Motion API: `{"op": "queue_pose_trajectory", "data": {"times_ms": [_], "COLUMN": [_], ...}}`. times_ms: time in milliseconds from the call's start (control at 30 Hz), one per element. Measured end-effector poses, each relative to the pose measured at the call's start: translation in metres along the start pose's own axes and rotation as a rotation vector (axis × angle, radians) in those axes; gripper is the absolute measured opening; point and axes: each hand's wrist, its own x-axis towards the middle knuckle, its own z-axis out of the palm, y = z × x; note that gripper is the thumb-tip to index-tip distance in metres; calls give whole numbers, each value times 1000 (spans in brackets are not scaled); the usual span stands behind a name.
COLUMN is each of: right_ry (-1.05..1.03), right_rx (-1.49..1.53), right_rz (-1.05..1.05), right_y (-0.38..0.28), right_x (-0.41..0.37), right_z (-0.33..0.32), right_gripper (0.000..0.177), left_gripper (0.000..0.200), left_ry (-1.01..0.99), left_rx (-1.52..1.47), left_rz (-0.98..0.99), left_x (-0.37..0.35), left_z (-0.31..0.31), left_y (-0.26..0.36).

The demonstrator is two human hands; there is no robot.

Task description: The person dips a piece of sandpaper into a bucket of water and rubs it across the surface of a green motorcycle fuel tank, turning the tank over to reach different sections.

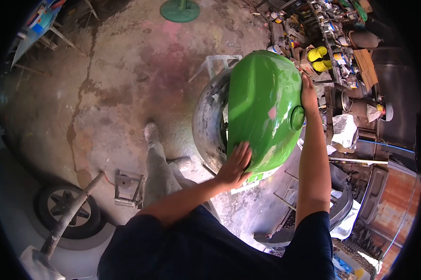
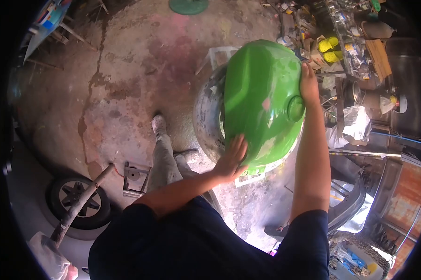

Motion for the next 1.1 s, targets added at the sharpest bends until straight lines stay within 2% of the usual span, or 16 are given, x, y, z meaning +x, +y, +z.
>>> {"op": "queue_pose_trajectory", "data": {"times_ms": [67, 133, 200, 267, 300, 333, 400, 467, 567, 733, 767, 867, 967, 1067, 1100], "right_ry": [-6, -9, -2, -5, -18, -15, -11, -22, -9, -3, -9, -14, -2, 0, -3], "right_rx": [31, 38, 11, -2, 6, 15, 31, 34, -20, -46, -33, 13, -5, -24, -33], "right_rz": [14, 26, 9, 31, 16, 15, 11, -1, 15, 25, 13, 23, 3, -26, -19], "right_y": [0, 1, 2, -3, -1, 4, 12, 9, -10, -4, -5, -12, -9, -7, -10], "right_x": [2, 2, 7, 1, 2, 5, 8, 7, -4, -3, -3, -5, -8, -4, -3], "right_z": [5, 1, 1, 1, 0, 1, 3, 1, 0, 2, 1, -1, 1, 2, 2], "right_gripper": [63, 63, 64, 64, 65, 65, 65, 65, 66, 66, 64, 62, 63, 63, 63], "left_gripper": [83, 83, 83, 82, 83, 82, 79, 78, 77, 73, 75, 75, 76, 74, 73], "left_ry": [77, 144, 105, 57, -16, -75, 43, 117, 218, 113, 72, 248, 363, 257, 236], "left_rx": [63, 74, 21, -57, -111, -132, -132, -111, -101, -322, -313, -389, -516, -545, -635], "left_rz": [24, 74, 15, -16, -74, -91, -103, -160, -131, -316, -326, -485, -503, -548, -624], "left_x": [71, 104, 71, -7, -47, -57, -32, 34, 69, -42, -46, 9, 48, -2, -25], "left_z": [-27, -36, -28, -1, 11, 6, 3, -21, -29, 9, 10, 8, -13, 3, 15], "left_y": [-5, -9, -1, 1, 5, 9, 6, -2, -8, 28, 24, -13, -24, -3, 4]}}
